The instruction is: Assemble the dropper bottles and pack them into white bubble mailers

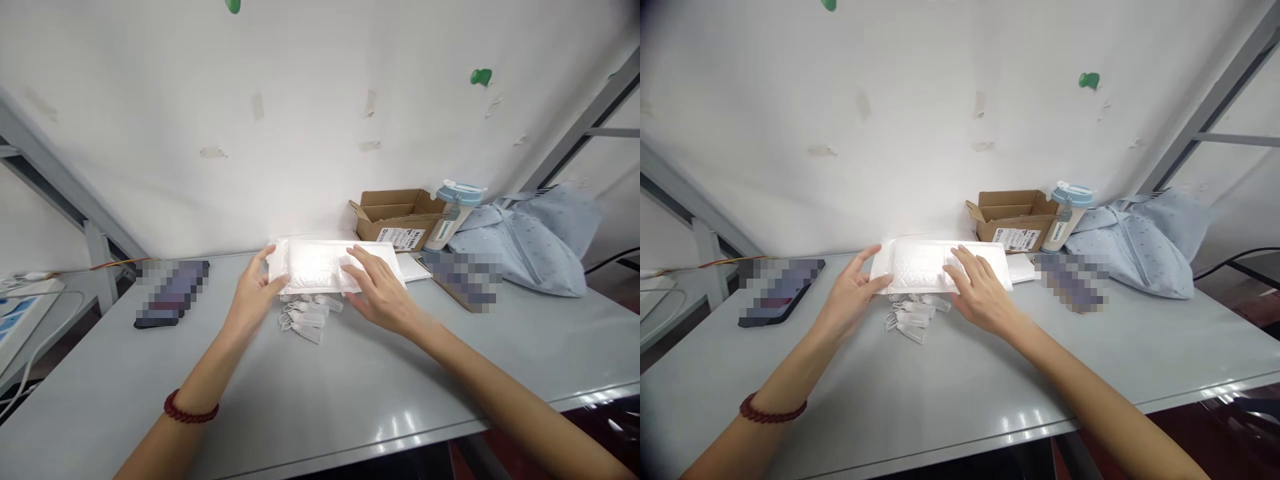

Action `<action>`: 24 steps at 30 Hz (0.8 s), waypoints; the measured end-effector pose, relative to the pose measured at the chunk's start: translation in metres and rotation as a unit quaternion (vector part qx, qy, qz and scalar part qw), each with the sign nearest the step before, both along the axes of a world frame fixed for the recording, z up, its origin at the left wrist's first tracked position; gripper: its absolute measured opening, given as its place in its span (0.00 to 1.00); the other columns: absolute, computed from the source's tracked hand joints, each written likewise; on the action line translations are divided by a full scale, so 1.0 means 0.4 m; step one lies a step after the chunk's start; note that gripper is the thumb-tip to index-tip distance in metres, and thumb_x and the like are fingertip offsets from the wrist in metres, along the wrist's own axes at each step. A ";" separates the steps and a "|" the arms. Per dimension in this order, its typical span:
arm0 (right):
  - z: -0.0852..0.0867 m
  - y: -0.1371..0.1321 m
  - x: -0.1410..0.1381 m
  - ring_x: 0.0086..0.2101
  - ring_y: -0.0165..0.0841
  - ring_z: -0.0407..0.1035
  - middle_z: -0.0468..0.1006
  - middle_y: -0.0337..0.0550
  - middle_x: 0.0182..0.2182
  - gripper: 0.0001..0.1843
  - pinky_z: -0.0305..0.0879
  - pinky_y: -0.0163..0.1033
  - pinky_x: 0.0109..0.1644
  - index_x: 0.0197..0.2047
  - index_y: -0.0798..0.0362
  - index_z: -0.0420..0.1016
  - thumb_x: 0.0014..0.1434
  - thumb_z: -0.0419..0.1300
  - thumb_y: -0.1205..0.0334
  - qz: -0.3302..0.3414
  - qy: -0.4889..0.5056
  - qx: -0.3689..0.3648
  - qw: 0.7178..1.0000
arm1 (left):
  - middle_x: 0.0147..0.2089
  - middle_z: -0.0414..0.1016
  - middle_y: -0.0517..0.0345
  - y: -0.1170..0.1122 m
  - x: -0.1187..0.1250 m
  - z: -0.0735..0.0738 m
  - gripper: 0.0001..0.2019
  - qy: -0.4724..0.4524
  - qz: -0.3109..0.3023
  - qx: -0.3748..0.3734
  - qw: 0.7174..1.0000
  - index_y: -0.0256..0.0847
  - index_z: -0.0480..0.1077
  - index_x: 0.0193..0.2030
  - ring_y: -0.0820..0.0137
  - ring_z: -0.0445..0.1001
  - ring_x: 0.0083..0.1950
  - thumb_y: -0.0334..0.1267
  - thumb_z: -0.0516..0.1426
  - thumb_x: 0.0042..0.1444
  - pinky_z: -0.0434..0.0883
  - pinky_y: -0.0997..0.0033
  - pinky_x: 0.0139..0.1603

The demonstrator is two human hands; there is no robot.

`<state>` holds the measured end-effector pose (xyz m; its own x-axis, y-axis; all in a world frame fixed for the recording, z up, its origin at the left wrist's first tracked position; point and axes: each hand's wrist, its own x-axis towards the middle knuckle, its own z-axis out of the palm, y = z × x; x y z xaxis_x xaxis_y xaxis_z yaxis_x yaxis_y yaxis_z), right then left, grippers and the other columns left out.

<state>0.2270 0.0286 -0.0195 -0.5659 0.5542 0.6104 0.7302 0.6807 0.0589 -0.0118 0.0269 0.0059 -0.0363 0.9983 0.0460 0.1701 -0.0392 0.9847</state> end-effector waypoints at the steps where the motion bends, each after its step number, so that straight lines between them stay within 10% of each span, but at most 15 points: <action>1: -0.001 -0.003 -0.002 0.63 0.49 0.46 0.57 0.63 0.60 0.23 0.56 0.60 0.57 0.57 0.55 0.58 0.58 0.54 0.64 0.006 -0.011 -0.011 1.000 | 0.30 0.77 0.60 -0.006 0.007 0.000 0.37 0.005 -0.023 0.005 1.000 0.44 0.48 0.66 0.66 0.77 0.34 0.39 0.58 0.50 0.72 0.64 0.39; 5: -0.001 -0.011 -0.003 0.64 0.49 0.38 0.50 0.63 0.63 0.36 0.47 0.63 0.59 0.62 0.53 0.47 0.55 0.57 0.52 0.022 -0.037 -0.043 0.998 | 0.30 0.77 0.59 -0.028 0.037 0.001 0.40 -0.008 -0.122 -0.015 0.992 0.45 0.43 0.67 0.64 0.77 0.33 0.41 0.58 0.50 0.72 0.66 0.35; 10: 0.004 -0.019 -0.005 0.63 0.52 0.39 0.47 0.65 0.63 0.45 0.44 0.64 0.59 0.64 0.55 0.40 0.50 0.60 0.49 0.020 -0.036 -0.052 0.998 | 0.34 0.78 0.57 -0.043 0.061 -0.003 0.23 -0.016 -0.207 -0.040 0.977 0.43 0.67 0.54 0.65 0.76 0.35 0.40 0.59 0.49 0.71 0.68 0.36; 24: 0.010 -0.026 -0.014 0.53 0.47 0.58 0.62 0.61 0.53 0.29 0.58 0.54 0.51 0.58 0.55 0.53 0.54 0.57 0.61 0.084 -0.031 -0.002 0.996 | 0.26 0.72 0.62 -0.033 0.061 -0.035 0.13 0.023 -0.106 -0.041 0.993 0.39 0.71 0.28 0.73 0.68 0.25 0.49 0.59 0.49 0.62 0.76 0.23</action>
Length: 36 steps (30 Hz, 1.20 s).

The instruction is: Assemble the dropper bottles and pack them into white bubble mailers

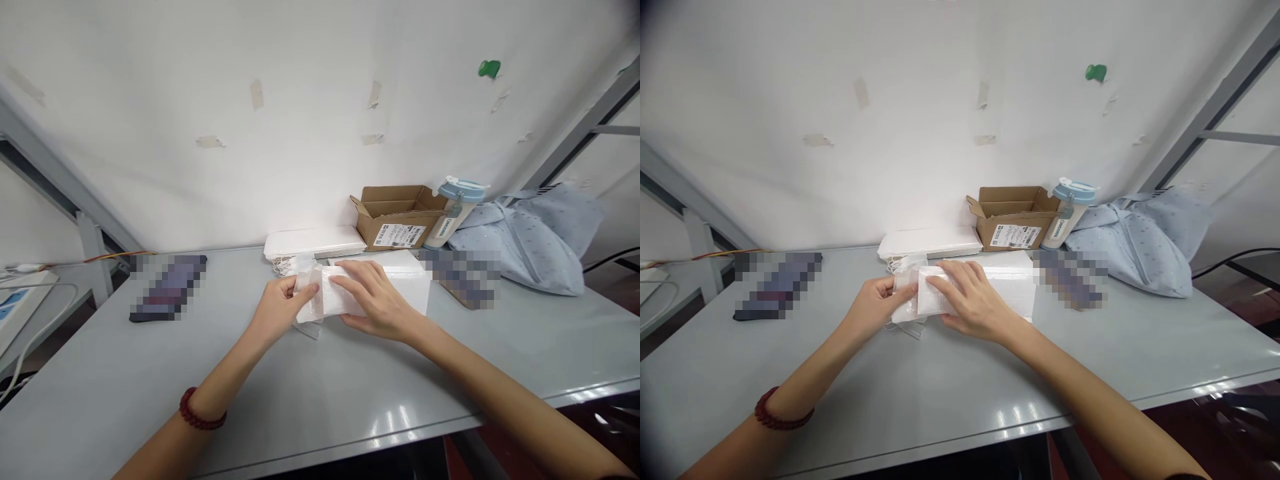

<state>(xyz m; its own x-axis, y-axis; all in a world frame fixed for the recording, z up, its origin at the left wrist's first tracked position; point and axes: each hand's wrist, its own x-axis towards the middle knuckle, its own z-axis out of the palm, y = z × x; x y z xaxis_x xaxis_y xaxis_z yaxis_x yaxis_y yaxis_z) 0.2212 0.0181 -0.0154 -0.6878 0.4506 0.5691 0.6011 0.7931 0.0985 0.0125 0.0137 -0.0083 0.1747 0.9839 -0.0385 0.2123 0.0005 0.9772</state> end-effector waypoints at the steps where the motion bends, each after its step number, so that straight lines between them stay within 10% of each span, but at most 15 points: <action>1: -0.001 0.000 0.000 0.53 0.47 0.58 0.63 0.61 0.53 0.28 0.59 0.53 0.51 0.57 0.55 0.54 0.54 0.57 0.63 0.002 0.000 0.006 1.000 | 0.26 0.72 0.62 0.001 -0.001 -0.002 0.13 0.000 0.005 -0.001 1.000 0.39 0.70 0.27 0.73 0.68 0.25 0.49 0.59 0.49 0.63 0.75 0.24; 8: -0.003 0.015 0.019 0.44 0.40 0.66 0.70 0.53 0.47 0.19 0.65 0.46 0.45 0.51 0.51 0.63 0.56 0.55 0.71 0.010 0.046 0.068 0.997 | 0.16 0.64 0.65 0.016 -0.010 -0.003 0.16 0.042 0.060 0.038 0.997 0.38 0.69 0.23 0.77 0.59 0.18 0.48 0.56 0.52 0.56 0.78 0.20; 14: 0.010 0.042 0.053 0.44 0.42 0.67 0.71 0.54 0.44 0.19 0.66 0.47 0.44 0.50 0.51 0.65 0.55 0.55 0.72 -0.051 0.108 0.079 0.990 | 0.28 0.75 0.58 0.053 -0.061 -0.005 0.10 0.090 0.161 0.114 0.976 0.38 0.73 0.32 0.72 0.69 0.27 0.43 0.57 0.50 0.66 0.74 0.31; 25: -0.001 0.054 0.063 0.44 0.43 0.66 0.70 0.54 0.46 0.21 0.66 0.48 0.44 0.52 0.51 0.63 0.55 0.56 0.70 -0.079 0.118 0.031 0.989 | 0.28 0.75 0.60 0.047 -0.053 -0.015 0.11 0.269 0.050 0.151 0.950 0.42 0.76 0.29 0.69 0.68 0.31 0.44 0.54 0.50 0.64 0.71 0.32; 36: -0.007 0.045 0.045 0.46 0.43 0.66 0.71 0.53 0.46 0.17 0.65 0.48 0.46 0.50 0.52 0.64 0.56 0.56 0.67 -0.067 0.081 0.001 0.994 | 0.27 0.71 0.59 0.037 0.005 -0.056 0.12 0.300 0.092 0.175 0.933 0.40 0.71 0.23 0.67 0.67 0.34 0.42 0.53 0.52 0.63 0.70 0.35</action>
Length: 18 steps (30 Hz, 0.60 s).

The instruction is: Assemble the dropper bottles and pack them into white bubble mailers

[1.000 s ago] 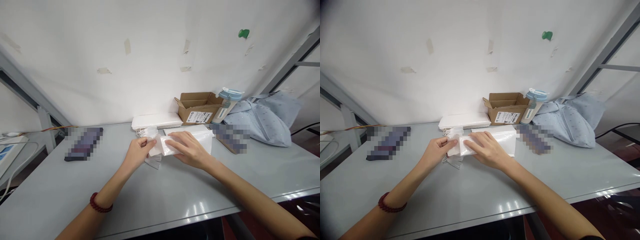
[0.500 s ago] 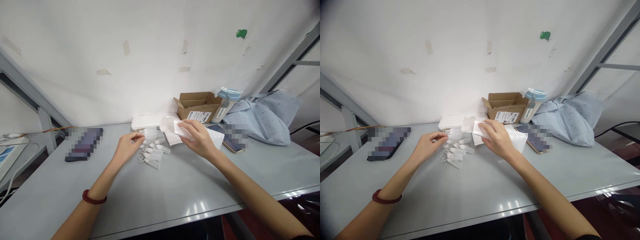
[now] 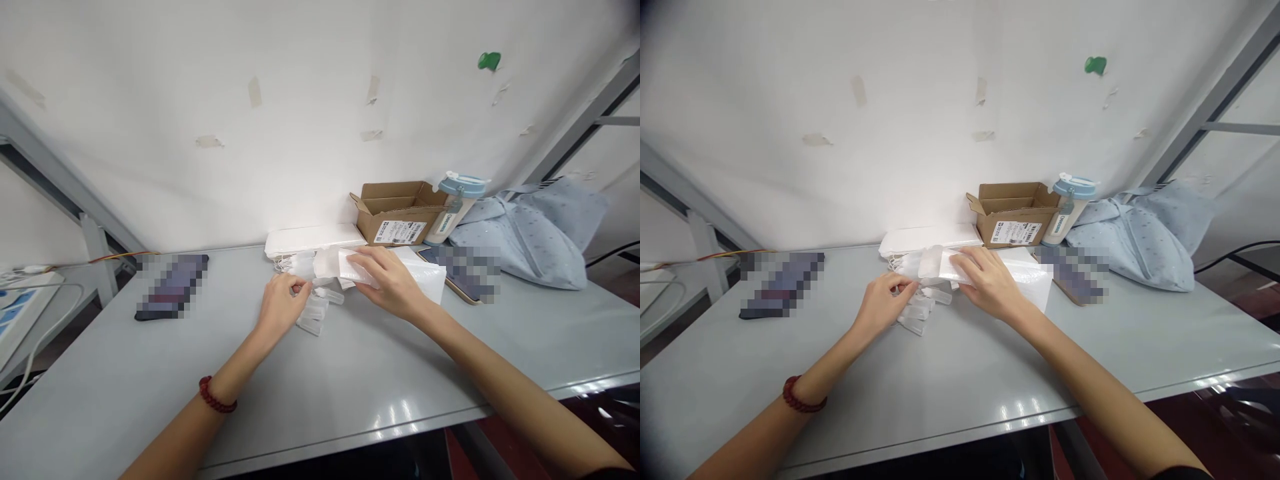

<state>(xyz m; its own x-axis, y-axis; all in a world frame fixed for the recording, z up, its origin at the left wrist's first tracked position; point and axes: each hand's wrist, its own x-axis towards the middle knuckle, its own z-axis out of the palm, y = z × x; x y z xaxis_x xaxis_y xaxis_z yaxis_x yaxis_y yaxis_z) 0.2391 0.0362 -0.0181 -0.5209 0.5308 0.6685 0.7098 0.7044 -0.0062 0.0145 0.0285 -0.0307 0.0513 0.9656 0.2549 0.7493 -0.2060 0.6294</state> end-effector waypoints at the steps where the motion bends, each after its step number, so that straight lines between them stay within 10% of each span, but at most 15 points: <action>1: 0.000 0.000 0.000 0.46 0.43 0.66 0.71 0.54 0.46 0.17 0.65 0.48 0.46 0.50 0.52 0.64 0.56 0.56 0.67 -0.001 -0.001 -0.001 1.000 | 0.26 0.71 0.59 0.001 0.002 0.001 0.11 -0.010 0.002 -0.009 1.000 0.40 0.71 0.23 0.68 0.67 0.34 0.41 0.53 0.52 0.62 0.70 0.35; 18: 0.000 0.003 0.003 0.45 0.44 0.65 0.70 0.54 0.46 0.17 0.65 0.50 0.45 0.50 0.52 0.64 0.56 0.56 0.67 -0.015 -0.011 -0.042 0.999 | 0.27 0.70 0.63 -0.014 -0.051 0.078 0.06 -0.223 0.112 0.110 0.962 0.40 0.70 0.25 0.72 0.65 0.30 0.37 0.55 0.49 0.63 0.73 0.33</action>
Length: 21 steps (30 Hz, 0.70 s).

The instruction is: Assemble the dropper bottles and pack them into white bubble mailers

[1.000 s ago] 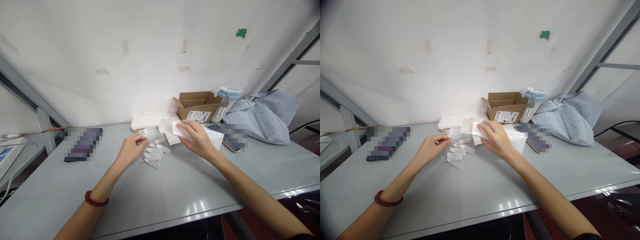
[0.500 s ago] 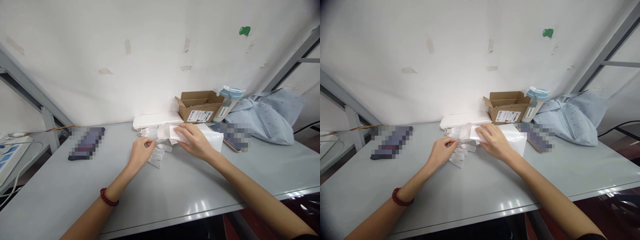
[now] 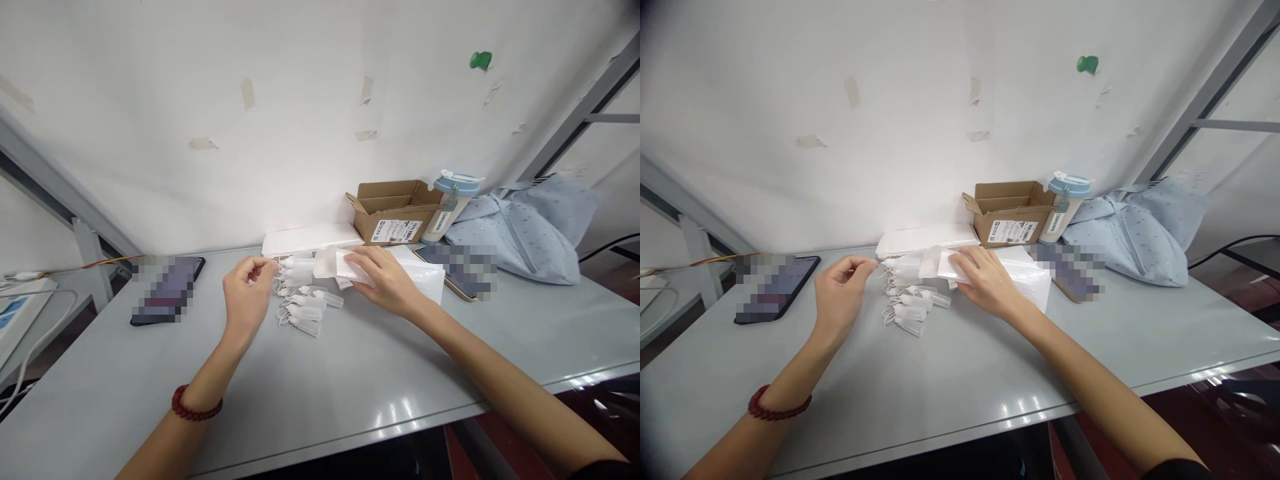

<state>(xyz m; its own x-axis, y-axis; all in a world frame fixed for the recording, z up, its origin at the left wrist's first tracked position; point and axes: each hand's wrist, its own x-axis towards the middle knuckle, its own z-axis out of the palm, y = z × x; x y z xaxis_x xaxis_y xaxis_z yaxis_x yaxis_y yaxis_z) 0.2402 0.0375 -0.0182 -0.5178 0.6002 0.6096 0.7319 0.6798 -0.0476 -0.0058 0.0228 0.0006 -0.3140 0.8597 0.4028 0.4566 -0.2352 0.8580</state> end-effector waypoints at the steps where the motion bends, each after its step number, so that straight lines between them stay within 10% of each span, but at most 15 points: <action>1: 0.000 0.000 0.000 0.45 0.44 0.65 0.70 0.54 0.47 0.17 0.65 0.50 0.45 0.51 0.52 0.64 0.56 0.56 0.67 0.001 0.000 0.001 1.000 | 0.27 0.70 0.63 0.000 0.001 -0.001 0.06 -0.009 -0.002 0.005 1.000 0.40 0.70 0.25 0.72 0.65 0.30 0.37 0.55 0.49 0.64 0.73 0.33; 16: 0.002 -0.024 -0.026 0.46 0.44 0.67 0.71 0.53 0.47 0.27 0.66 0.51 0.46 0.58 0.51 0.55 0.56 0.57 0.66 0.064 0.041 0.052 0.996 | 0.33 0.70 0.58 -0.027 0.062 -0.025 0.10 0.051 -0.188 -0.020 0.981 0.44 0.77 0.37 0.69 0.67 0.39 0.42 0.55 0.55 0.64 0.71 0.36; 21: 0.005 -0.014 -0.011 0.47 0.45 0.66 0.71 0.53 0.47 0.28 0.66 0.51 0.47 0.58 0.50 0.54 0.55 0.57 0.67 0.046 0.054 0.067 0.995 | 0.36 0.74 0.58 -0.020 0.049 -0.022 0.11 0.046 -0.142 -0.037 0.988 0.44 0.76 0.37 0.69 0.68 0.38 0.43 0.53 0.55 0.65 0.71 0.36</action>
